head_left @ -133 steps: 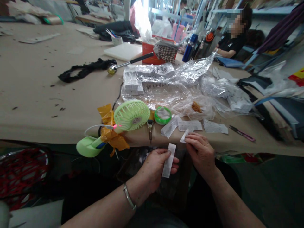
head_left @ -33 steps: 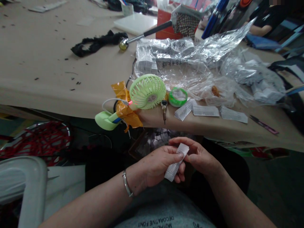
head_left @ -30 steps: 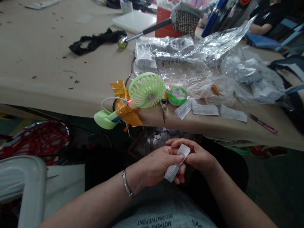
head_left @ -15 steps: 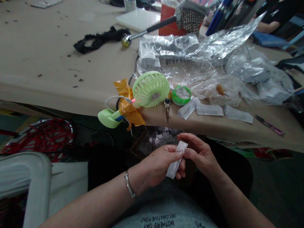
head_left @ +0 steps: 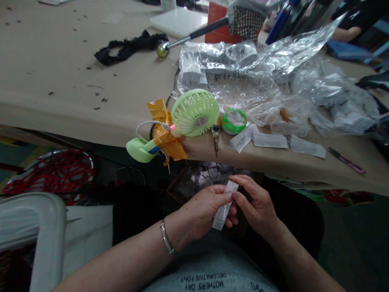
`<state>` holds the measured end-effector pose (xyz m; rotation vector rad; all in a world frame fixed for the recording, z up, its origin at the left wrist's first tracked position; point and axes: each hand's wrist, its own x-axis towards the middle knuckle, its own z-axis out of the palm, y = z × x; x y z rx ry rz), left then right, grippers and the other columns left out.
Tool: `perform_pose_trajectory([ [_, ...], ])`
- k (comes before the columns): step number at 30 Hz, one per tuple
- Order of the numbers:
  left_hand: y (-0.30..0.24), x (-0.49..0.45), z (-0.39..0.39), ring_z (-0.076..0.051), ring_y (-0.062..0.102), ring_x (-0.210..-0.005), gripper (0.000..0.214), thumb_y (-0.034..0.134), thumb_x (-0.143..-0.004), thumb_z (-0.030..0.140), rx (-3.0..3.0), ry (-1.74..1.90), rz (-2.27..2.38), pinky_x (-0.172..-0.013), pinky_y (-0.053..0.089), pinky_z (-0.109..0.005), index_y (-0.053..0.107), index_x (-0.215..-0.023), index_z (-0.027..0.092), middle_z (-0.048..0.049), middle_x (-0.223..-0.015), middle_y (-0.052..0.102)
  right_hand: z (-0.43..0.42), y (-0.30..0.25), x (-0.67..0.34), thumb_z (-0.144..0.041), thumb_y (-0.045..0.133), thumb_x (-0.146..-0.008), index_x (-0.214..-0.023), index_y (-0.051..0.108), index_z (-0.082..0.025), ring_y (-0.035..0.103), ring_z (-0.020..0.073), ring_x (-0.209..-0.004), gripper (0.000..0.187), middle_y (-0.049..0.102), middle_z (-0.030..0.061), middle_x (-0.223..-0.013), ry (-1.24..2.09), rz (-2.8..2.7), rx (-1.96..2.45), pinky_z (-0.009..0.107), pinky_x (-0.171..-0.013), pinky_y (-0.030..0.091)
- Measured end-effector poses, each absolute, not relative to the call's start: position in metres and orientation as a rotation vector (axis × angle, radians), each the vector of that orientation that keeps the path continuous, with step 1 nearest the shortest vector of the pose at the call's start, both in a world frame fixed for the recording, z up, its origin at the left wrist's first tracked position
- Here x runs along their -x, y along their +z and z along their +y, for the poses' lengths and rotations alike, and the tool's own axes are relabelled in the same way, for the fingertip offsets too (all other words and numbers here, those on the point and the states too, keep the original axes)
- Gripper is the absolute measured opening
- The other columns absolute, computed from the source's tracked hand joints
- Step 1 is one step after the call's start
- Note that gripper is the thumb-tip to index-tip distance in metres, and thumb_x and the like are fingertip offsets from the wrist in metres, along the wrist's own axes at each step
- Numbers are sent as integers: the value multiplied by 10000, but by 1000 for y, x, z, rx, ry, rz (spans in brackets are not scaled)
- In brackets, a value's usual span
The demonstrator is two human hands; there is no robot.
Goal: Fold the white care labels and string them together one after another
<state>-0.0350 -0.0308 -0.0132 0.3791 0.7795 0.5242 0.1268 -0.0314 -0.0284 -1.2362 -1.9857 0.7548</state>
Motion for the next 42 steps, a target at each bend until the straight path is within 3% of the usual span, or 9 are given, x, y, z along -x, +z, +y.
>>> perform_pose_trajectory([
  [6, -16, 34, -30, -83, 536, -478, 85, 579, -795, 224, -365, 529, 770, -480, 414, -196, 588, -802, 139, 14, -590, 541, -35, -28, -126, -254, 520, -883, -1213, 537, -224, 599, 192, -1059, 332, 629, 68, -1132, 779, -1985, 1253, 333, -927, 484],
  [10, -17, 35, -30, -86, 546, -488, 102, 580, -797, 235, -357, 531, 766, -473, 411, -189, 595, -832, 140, 16, -597, 538, -38, -31, -124, -268, 539, -873, -1311, 451, -230, 615, 185, -1039, 448, 636, 65, -1140, 832, -1904, 1297, 328, -932, 487],
  [19, -18, 36, -30, -85, 544, -481, 125, 575, -806, 257, -372, 559, 776, -465, 411, -184, 595, -829, 136, 18, -593, 538, -35, -35, -121, -309, 526, -876, -1250, 525, -241, 663, 180, -899, 380, 673, 54, -1050, 983, -1787, 1335, 306, -797, 540],
  [23, -15, 38, -29, -81, 538, -469, 86, 579, -792, 211, -372, 561, 814, -467, 409, -185, 601, -818, 133, 20, -579, 542, -33, -35, -117, -302, 544, -867, -1236, 538, -242, 645, 189, -945, 374, 666, 51, -1053, 983, -1830, 1292, 338, -860, 523],
  [27, -13, 43, -26, -85, 538, -468, 132, 549, -845, 245, -297, 644, 812, -472, 413, -191, 602, -887, 132, 23, -569, 546, -35, -36, -115, -327, 593, -836, -1386, 344, -262, 575, 227, -1105, 607, 561, 91, -1237, 987, -1749, 1244, 428, -966, 474],
  [31, -16, 48, -18, -106, 567, -505, 139, 465, -891, 179, -170, 747, 760, -517, 458, -219, 591, -908, 124, 8, -579, 562, -40, -37, -112, -356, 714, -727, -1440, 205, -262, 349, 310, -1333, 881, 326, 121, -1448, 836, -1993, 1109, 521, -1050, 388],
  [34, -20, 49, -14, -104, 571, -514, 136, 462, -890, 144, -108, 792, 720, -525, 464, -221, 594, -881, 115, 13, -596, 551, -48, -42, -108, -393, 758, -670, -1454, 131, -269, 234, 347, -1385, 1011, 196, 120, -1503, 620, -2147, 1063, 584, -1082, 316],
  [42, -21, 44, -21, -102, 564, -506, 174, 430, -905, 143, -95, 772, 735, -521, 460, -226, 595, -855, 118, 12, -600, 537, -59, -47, -100, -317, 736, -681, -1449, 114, -265, 251, 356, -1380, 990, 196, 121, -1499, 484, -2132, 1148, 598, -1090, 302],
])
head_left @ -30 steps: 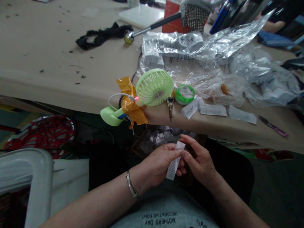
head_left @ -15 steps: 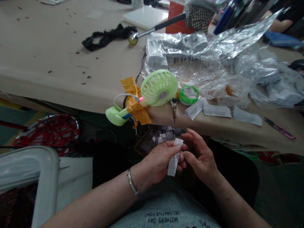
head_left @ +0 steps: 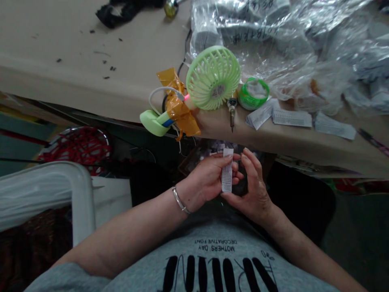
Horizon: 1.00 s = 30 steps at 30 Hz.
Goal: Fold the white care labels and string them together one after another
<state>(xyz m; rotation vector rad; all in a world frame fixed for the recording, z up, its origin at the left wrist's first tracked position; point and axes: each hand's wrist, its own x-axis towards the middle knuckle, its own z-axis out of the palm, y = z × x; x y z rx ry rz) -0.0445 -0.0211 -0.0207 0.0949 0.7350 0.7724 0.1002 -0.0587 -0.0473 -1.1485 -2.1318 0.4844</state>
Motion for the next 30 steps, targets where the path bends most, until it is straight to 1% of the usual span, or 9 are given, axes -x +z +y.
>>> perform_pose_trajectory([
  [4, -20, 43, -26, -100, 563, -502, 163, 451, -895, 145, -125, 793, 756, -502, 453, -219, 595, -822, 122, 14, -596, 542, -58, -44, -101, -292, 711, -703, -1439, 134, -263, 287, 359, -1363, 936, 233, 131, -1482, 469, -2144, 1154, 601, -1069, 335],
  [9, -21, 43, -29, -96, 560, -504, 119, 482, -878, 134, -86, 794, 759, -512, 462, -228, 591, -830, 124, 12, -609, 555, -62, -46, -103, -333, 743, -671, -1449, 109, -272, 282, 368, -1363, 1005, 206, 131, -1494, 514, -2181, 1100, 599, -1057, 359],
  [11, -21, 42, -30, -93, 554, -496, 103, 494, -869, 132, -90, 792, 764, -506, 456, -225, 586, -824, 128, 15, -607, 552, -63, -48, -102, -290, 722, -688, -1448, 116, -277, 287, 357, -1364, 973, 210, 126, -1493, 509, -2171, 1115, 597, -1061, 355],
  [15, -19, 40, -32, -98, 557, -492, 99, 491, -862, 140, -130, 796, 788, -488, 444, -218, 575, -811, 136, 13, -607, 551, -65, -51, -101, -219, 687, -712, -1448, 139, -252, 297, 328, -1367, 918, 221, 139, -1484, 537, -2141, 1138, 567, -1074, 354],
  [17, -19, 40, -32, -96, 555, -490, 91, 502, -857, 152, -144, 794, 793, -490, 446, -216, 573, -803, 136, 15, -604, 546, -66, -53, -101, -241, 689, -726, -1450, 136, -243, 296, 323, -1369, 911, 218, 146, -1485, 563, -2135, 1134, 558, -1067, 367],
  [21, -19, 41, -34, -91, 539, -479, 91, 518, -853, 199, -188, 772, 805, -488, 431, -207, 577, -833, 133, 19, -588, 534, -65, -54, -102, -354, 726, -713, -1445, 151, -228, 287, 346, -1369, 940, 204, 164, -1489, 564, -2127, 1138, 570, -1041, 390],
  [24, -18, 41, -36, -91, 527, -472, 126, 540, -843, 249, -235, 760, 821, -493, 416, -208, 585, -879, 137, 21, -581, 534, -63, -52, -105, -351, 734, -706, -1447, 145, -234, 270, 360, -1374, 954, 206, 167, -1489, 499, -2131, 1154, 585, -1030, 393],
  [28, -15, 40, -39, -97, 533, -487, 157, 566, -825, 280, -264, 755, 827, -500, 398, -208, 586, -905, 146, 30, -572, 524, -57, -46, -109, -384, 749, -687, -1457, 112, -240, 242, 359, -1384, 1010, 178, 160, -1503, 509, -2164, 1115, 593, -1050, 359],
  [30, -13, 41, -39, -94, 528, -490, 164, 570, -821, 278, -272, 758, 851, -501, 390, -204, 588, -912, 144, 30, -569, 525, -54, -41, -112, -413, 723, -712, -1456, 132, -228, 248, 347, -1381, 969, 189, 156, -1503, 578, -2164, 1116, 582, -1067, 337],
])
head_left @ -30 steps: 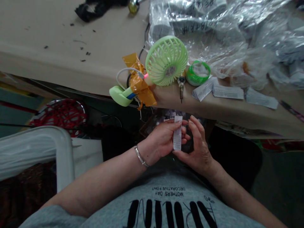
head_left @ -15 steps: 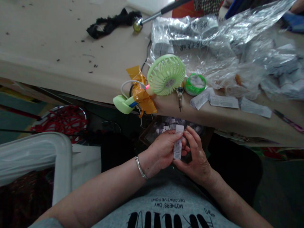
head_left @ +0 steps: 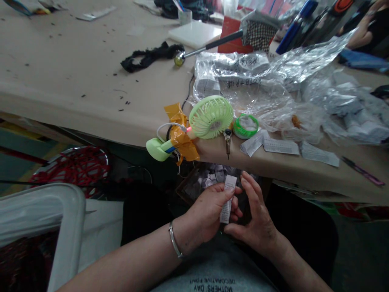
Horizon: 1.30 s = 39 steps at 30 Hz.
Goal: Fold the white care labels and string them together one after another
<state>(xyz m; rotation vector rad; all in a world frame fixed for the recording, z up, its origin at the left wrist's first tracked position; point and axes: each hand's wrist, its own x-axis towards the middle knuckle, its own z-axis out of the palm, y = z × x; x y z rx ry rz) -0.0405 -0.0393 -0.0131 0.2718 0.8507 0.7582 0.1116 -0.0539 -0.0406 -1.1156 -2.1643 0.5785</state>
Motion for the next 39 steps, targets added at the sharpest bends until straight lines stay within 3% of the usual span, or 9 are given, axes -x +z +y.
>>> perform_pose_trajectory([
  [5, -10, 40, -42, -84, 500, -480, 189, 559, -824, 289, -347, 739, 900, -489, 387, -203, 594, -923, 132, 19, -577, 543, -42, -26, -114, -398, 516, -879, -1397, 323, -213, 363, 295, -1304, 583, 376, 133, -1397, 630, -2129, 1220, 522, -1065, 348],
  [9, -11, 38, -44, -100, 525, -515, 115, 521, -808, 232, -457, 735, 883, -495, 387, -207, 588, -823, 140, 7, -580, 544, -33, -20, -111, -372, 478, -903, -1312, 442, -203, 437, 278, -1213, 445, 496, 123, -1255, 580, -2155, 1249, 488, -1032, 378],
  [13, -9, 37, -43, -85, 503, -511, 53, 526, -738, 149, -507, 709, 890, -495, 373, -198, 577, -725, 143, 13, -578, 531, -32, -20, -109, -358, 488, -901, -1283, 467, -210, 484, 262, -1160, 410, 540, 109, -1203, 636, -2151, 1240, 453, -997, 410],
  [16, -10, 37, -43, -87, 500, -511, 80, 510, -770, 185, -518, 716, 886, -492, 369, -203, 572, -737, 146, 15, -581, 524, -34, -22, -110, -334, 494, -901, -1329, 416, -223, 526, 237, -1127, 449, 564, 99, -1190, 685, -2059, 1250, 422, -982, 432],
  [21, -15, 37, -43, -91, 502, -513, 127, 490, -809, 231, -530, 732, 881, -488, 371, -207, 553, -735, 150, 22, -579, 510, -32, -22, -113, -310, 487, -898, -1244, 522, -232, 545, 231, -1122, 356, 584, 88, -1177, 728, -2058, 1239, 391, -957, 453],
  [26, -15, 36, -43, -83, 494, -511, 164, 487, -830, 262, -539, 723, 886, -492, 377, -201, 538, -722, 150, 28, -576, 499, -32, -24, -112, -287, 524, -878, -1281, 491, -256, 552, 215, -1118, 405, 598, 67, -1182, 824, -1916, 1268, 387, -989, 423],
  [29, -15, 37, -42, -83, 494, -509, 190, 477, -849, 295, -546, 730, 881, -489, 379, -201, 538, -740, 151, 30, -577, 494, -30, -28, -110, -301, 558, -858, -1218, 529, -265, 613, 179, -952, 363, 639, 38, -1048, 1092, -1626, 1304, 332, -869, 485],
  [34, -15, 39, -42, -88, 502, -508, 198, 475, -854, 317, -568, 728, 915, -483, 378, -202, 576, -834, 148, 28, -593, 507, -22, -32, -106, -324, 657, -781, -848, 619, -202, 573, 95, -605, 145, 604, -22, -715, 1620, -1068, 1234, 207, -568, 472],
  [39, -15, 38, -42, -95, 496, -519, 206, 476, -851, 316, -621, 745, 945, -496, 379, -211, 551, -747, 155, 22, -584, 507, -16, -32, -100, -311, 689, -733, -709, 593, -170, 519, 89, -497, 172, 559, -34, -604, 1707, -981, 1226, 202, -471, 428],
])
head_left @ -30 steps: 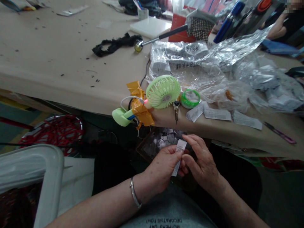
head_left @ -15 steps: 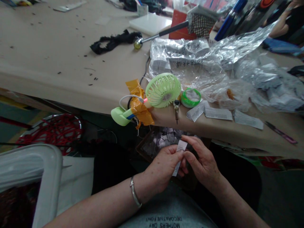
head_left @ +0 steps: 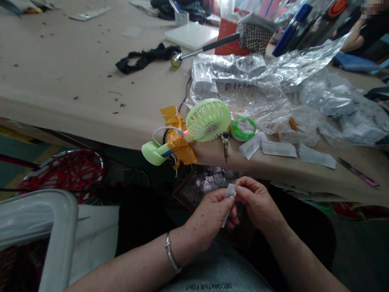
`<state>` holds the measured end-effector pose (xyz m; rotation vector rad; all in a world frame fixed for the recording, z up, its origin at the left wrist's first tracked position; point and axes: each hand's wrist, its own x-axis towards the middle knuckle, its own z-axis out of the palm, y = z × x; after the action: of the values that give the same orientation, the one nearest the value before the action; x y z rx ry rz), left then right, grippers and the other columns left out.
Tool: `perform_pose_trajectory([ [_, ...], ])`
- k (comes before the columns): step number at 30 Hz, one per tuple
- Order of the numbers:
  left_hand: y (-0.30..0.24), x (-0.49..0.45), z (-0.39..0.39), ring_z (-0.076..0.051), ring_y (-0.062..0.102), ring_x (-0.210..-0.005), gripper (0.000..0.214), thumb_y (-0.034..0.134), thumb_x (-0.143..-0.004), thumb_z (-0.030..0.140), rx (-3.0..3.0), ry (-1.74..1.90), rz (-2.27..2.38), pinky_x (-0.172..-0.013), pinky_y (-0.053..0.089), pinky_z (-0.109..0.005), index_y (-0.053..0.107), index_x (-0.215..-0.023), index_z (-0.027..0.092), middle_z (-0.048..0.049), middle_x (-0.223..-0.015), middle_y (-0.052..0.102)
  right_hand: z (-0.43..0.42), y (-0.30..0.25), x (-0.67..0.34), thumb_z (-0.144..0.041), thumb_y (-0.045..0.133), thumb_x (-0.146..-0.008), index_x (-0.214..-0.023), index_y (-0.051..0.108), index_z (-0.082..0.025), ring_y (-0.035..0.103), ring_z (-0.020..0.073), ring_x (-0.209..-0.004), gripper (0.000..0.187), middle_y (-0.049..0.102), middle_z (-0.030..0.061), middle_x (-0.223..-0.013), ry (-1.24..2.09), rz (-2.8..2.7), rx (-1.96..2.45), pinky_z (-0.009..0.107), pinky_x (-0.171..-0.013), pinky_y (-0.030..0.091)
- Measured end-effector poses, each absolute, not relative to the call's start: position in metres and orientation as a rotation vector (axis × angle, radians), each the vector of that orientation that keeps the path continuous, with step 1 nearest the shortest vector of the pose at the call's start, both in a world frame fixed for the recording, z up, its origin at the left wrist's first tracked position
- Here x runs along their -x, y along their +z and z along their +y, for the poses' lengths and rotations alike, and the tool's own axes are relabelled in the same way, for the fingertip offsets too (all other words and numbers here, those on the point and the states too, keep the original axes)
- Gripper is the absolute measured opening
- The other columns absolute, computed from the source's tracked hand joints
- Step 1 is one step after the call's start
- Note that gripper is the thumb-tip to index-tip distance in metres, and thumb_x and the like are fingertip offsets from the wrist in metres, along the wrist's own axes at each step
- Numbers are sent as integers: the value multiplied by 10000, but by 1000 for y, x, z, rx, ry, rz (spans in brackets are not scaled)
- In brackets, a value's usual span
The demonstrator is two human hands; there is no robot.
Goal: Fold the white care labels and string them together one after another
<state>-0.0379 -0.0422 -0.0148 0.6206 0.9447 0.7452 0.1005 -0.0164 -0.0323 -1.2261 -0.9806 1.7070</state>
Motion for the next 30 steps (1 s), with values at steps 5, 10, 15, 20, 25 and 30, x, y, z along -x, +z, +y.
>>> perform_pose_trajectory([
  [5, -15, 42, -39, -100, 494, -539, 216, 468, -857, 292, -708, 775, 1000, -537, 392, -223, 560, -719, 154, 11, -594, 539, -11, -28, -94, -291, 670, -750, -698, 596, -174, 481, 75, -485, 148, 546, -45, -587, 1653, -1069, 1221, 190, -475, 406],
  [10, -17, 52, -25, -119, 534, -689, 149, 519, -827, 212, -959, 956, 1128, -657, 413, -231, 641, -777, 142, -10, -718, 616, 1, -15, -87, -287, 663, -741, -671, 597, -173, 479, 79, -545, 149, 549, -39, -601, 1501, -1258, 1252, 189, -525, 394],
  [15, -13, 60, -10, -139, 573, -734, 150, 536, -834, 224, -1177, 1036, 1283, -684, 434, -243, 668, -852, 154, -18, -784, 660, 12, -10, -81, -310, 630, -760, -680, 590, -169, 396, 68, -518, 167, 475, -56, -561, 1336, -1407, 1343, 188, -485, 319],
  [20, -9, 64, 0, -123, 578, -683, 148, 530, -847, 220, -1353, 1079, 1348, -646, 428, -224, 662, -812, 166, -2, -734, 656, 20, -10, -79, -300, 598, -787, -714, 591, -175, 429, 82, -556, 145, 508, -45, -603, 1225, -1487, 1330, 201, -521, 354],
  [25, -10, 65, 4, -107, 549, -629, 177, 505, -864, 211, -1470, 1086, 1388, -601, 404, -212, 650, -770, 171, 13, -680, 628, 21, -10, -80, -279, 579, -811, -735, 594, -180, 469, 95, -591, 126, 537, -35, -631, 1117, -1586, 1315, 211, -556, 384],
  [30, -10, 67, 6, -106, 555, -633, 198, 489, -879, 229, -1529, 1080, 1395, -607, 403, -208, 651, -778, 177, 12, -688, 631, 21, -10, -80, -239, 567, -824, -765, 601, -191, 502, 104, -613, 84, 570, -25, -663, 938, -1687, 1306, 220, -584, 405],
])
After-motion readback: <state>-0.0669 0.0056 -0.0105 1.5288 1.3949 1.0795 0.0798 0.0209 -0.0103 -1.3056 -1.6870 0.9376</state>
